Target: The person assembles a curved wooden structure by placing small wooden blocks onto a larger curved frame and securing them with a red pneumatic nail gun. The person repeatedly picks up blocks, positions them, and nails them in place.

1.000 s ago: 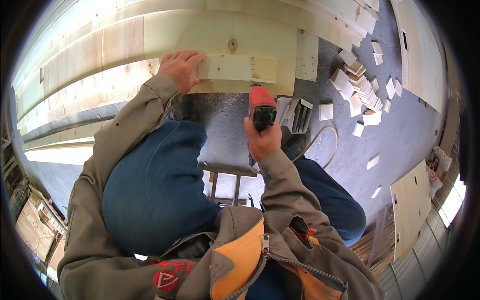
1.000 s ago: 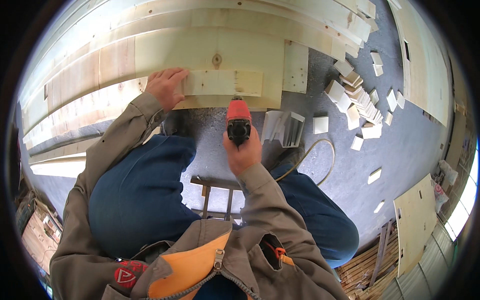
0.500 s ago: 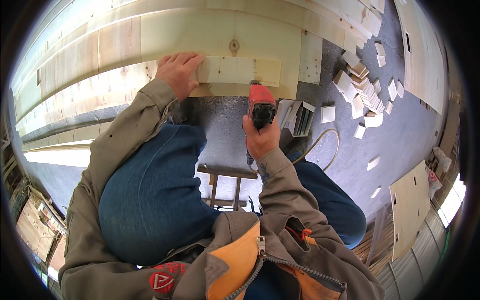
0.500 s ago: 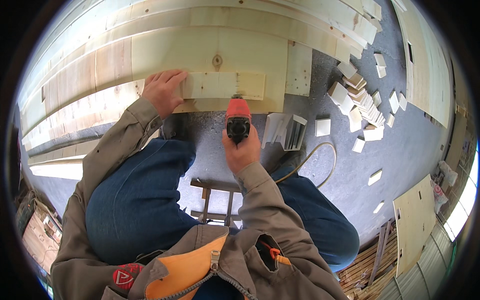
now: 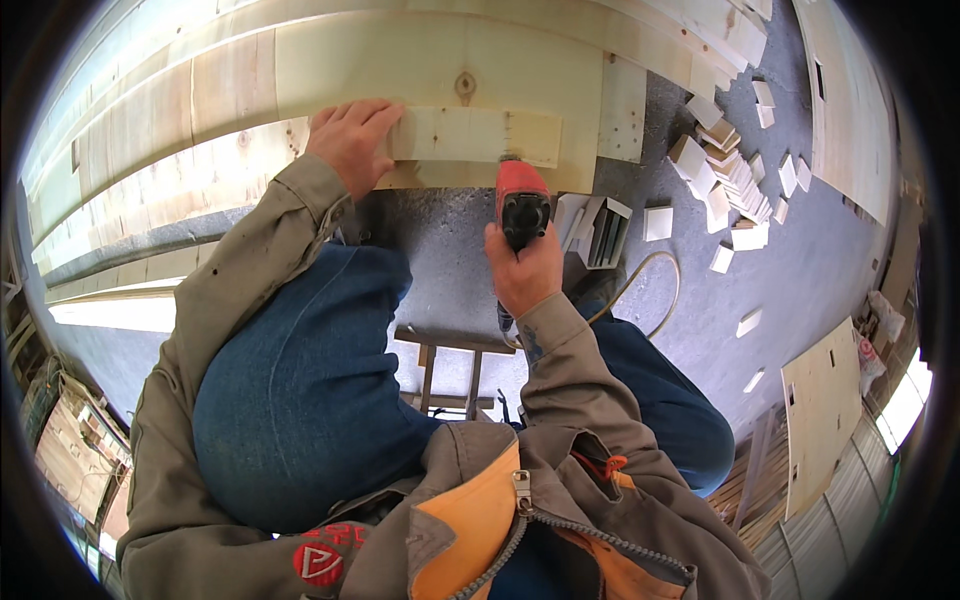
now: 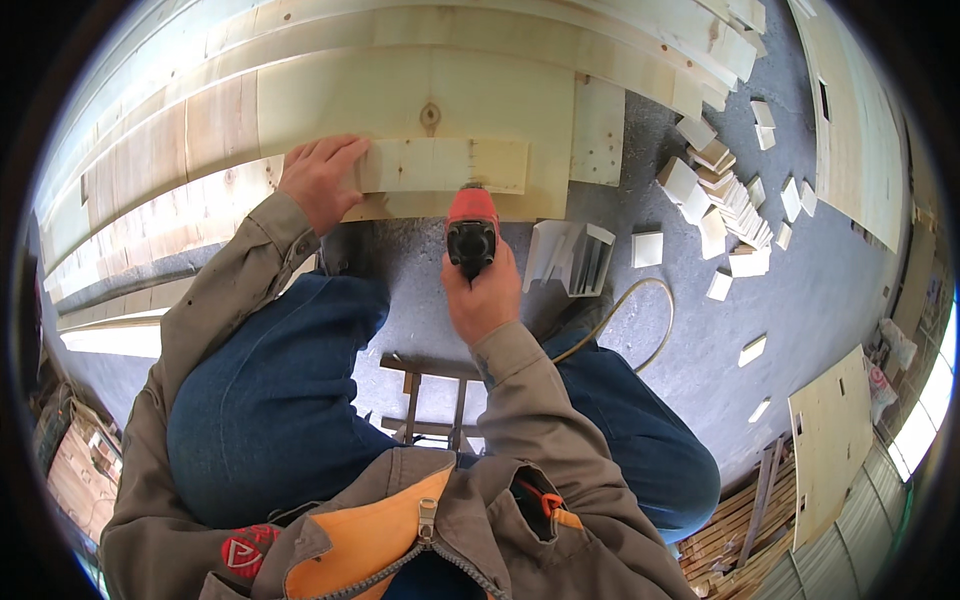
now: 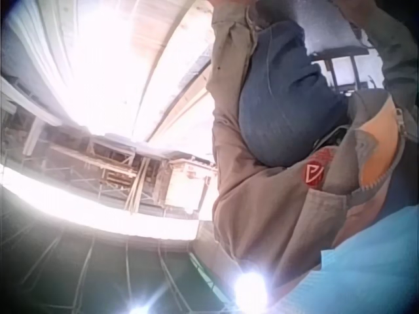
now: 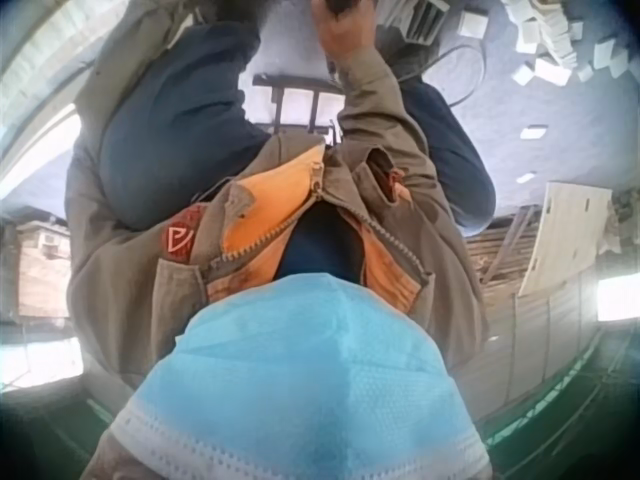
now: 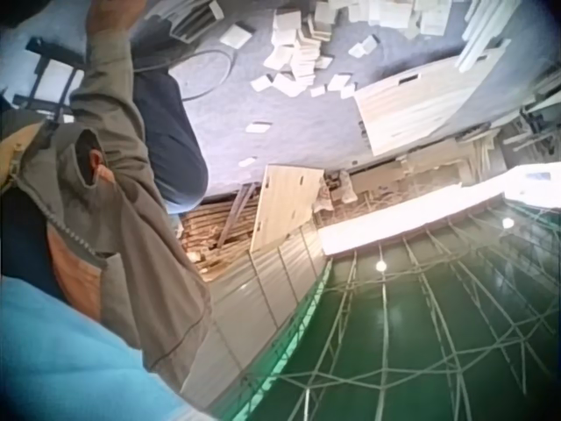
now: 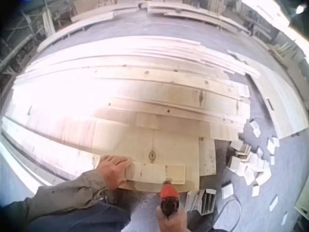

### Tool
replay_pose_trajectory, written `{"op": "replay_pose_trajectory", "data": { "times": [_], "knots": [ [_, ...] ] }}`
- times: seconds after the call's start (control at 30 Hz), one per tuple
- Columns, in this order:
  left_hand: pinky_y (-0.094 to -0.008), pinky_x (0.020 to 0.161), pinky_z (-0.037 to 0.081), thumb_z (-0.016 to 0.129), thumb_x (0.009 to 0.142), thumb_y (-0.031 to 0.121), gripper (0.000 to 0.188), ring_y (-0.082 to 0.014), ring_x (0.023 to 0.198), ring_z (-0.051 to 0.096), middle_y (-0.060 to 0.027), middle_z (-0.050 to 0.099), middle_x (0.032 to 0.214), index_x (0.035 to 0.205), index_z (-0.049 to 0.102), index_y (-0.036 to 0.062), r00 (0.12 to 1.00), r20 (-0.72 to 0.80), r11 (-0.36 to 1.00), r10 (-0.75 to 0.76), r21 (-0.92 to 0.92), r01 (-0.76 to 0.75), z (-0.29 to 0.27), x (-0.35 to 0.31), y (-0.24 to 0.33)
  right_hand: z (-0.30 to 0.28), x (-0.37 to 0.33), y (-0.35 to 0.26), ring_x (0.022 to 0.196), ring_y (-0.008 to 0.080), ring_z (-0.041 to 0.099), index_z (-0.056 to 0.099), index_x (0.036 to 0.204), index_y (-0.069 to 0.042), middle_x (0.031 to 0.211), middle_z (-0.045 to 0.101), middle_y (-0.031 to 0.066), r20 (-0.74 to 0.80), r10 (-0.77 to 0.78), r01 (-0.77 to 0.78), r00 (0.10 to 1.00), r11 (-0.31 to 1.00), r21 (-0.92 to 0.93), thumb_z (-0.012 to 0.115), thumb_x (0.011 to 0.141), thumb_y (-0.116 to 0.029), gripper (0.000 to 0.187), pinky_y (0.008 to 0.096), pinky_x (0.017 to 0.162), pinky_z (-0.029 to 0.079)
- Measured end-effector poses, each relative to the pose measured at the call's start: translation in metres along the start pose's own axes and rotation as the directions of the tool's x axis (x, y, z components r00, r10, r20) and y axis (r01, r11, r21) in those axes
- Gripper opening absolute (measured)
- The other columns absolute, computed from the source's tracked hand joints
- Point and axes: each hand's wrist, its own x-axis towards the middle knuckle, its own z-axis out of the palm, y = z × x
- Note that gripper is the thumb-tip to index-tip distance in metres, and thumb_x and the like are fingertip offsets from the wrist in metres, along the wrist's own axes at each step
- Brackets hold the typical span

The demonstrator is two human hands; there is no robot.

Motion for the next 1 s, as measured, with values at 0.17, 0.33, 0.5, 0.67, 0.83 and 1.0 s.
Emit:
{"op": "replay_pose_trajectory", "data": {
  "times": [0.17, 0.33, 0.5, 0.67, 0.83, 1.0],
  "knots": [
    [-0.0465, 0.114, 0.041, 0.085, 0.073, 0.012, 0.070, -0.0295, 0.133, 0.057, -0.0090, 0.063, 0.138, 0.139, 0.063, 0.0102, 1.000, -0.026, 1.000, 0.014, 0.023, -0.013, 0.003, -0.002, -0.004, -0.009, 0.009, -0.031, 0.095, 0.0359, 0.069, 0.065, 0.120, -0.002, 0.104, 0.070, 0.0191, 0.057, 0.087, -0.087, 0.995, 0.996, -0.010, 0.075, 0.091, -0.018, 0.034, 0.0428, 0.087, 0.054],
    [-0.0469, 0.113, 0.041, 0.086, 0.074, 0.009, 0.070, -0.0283, 0.133, 0.057, -0.0072, 0.063, 0.138, 0.139, 0.064, 0.0114, 0.999, -0.038, 1.000, 0.011, 0.023, -0.010, 0.004, -0.001, -0.002, -0.009, 0.012, -0.028, 0.094, 0.0358, 0.069, 0.066, 0.118, -0.002, 0.102, 0.071, 0.0191, 0.088, 0.117, -0.118, 0.989, 0.993, 0.008, 0.075, 0.091, -0.018, 0.033, 0.0432, 0.086, 0.054],
    [-0.0467, 0.115, 0.040, 0.085, 0.074, 0.011, 0.072, -0.0305, 0.134, 0.056, -0.0099, 0.062, 0.140, 0.142, 0.061, 0.0100, 1.000, -0.014, 1.000, 0.016, 0.023, -0.015, 0.001, -0.001, -0.001, -0.008, 0.012, -0.025, 0.094, 0.0354, 0.069, 0.066, 0.117, -0.002, 0.102, 0.071, 0.0192, 0.074, 0.088, -0.083, 0.993, 0.995, -0.061, 0.075, 0.091, -0.018, 0.032, 0.0430, 0.086, 0.054],
    [-0.0467, 0.115, 0.040, 0.085, 0.075, 0.011, 0.072, -0.0302, 0.134, 0.056, -0.0096, 0.062, 0.140, 0.143, 0.061, 0.0104, 1.000, -0.010, 1.000, 0.008, 0.026, -0.008, 0.001, -0.004, -0.004, -0.013, 0.009, -0.031, 0.083, 0.0249, 0.069, 0.067, 0.114, -0.002, 0.092, 0.071, 0.0116, 0.085, 0.160, -0.161, 0.984, 0.987, 0.010, 0.076, 0.094, -0.019, 0.028, 0.0390, 0.077, 0.055],
    [-0.0477, 0.115, 0.040, 0.084, 0.075, 0.012, 0.072, -0.0303, 0.135, 0.055, -0.0092, 0.062, 0.140, 0.144, 0.060, 0.0113, 1.000, 0.014, 1.000, -0.006, 0.010, 0.006, 0.001, -0.001, 0.000, -0.043, -0.023, -0.016, 0.062, 0.0127, 0.063, 0.069, 0.114, -0.001, 0.074, 0.067, 0.0032, 0.043, 0.209, -0.213, 0.977, 0.934, 0.286, 0.073, 0.099, -0.013, 0.019, 0.0294, 0.058, 0.051],
    [-0.0485, 0.116, 0.040, 0.083, 0.077, 0.012, 0.072, -0.0316, 0.138, 0.054, -0.0096, 0.059, 0.144, 0.145, 0.059, 0.0113, 0.998, 0.059, 1.000, -0.011, 0.027, 0.009, -0.005, 0.001, 0.003, -0.093, -0.024, -0.020, 0.061, 0.0152, 0.063, 0.069, 0.115, -0.002, 0.075, 0.066, 0.0057, -0.100, 0.296, -0.241, 0.950, 0.897, 0.370, 0.071, 0.101, -0.019, 0.022, 0.0314, 0.057, 0.052]
  ]
}}
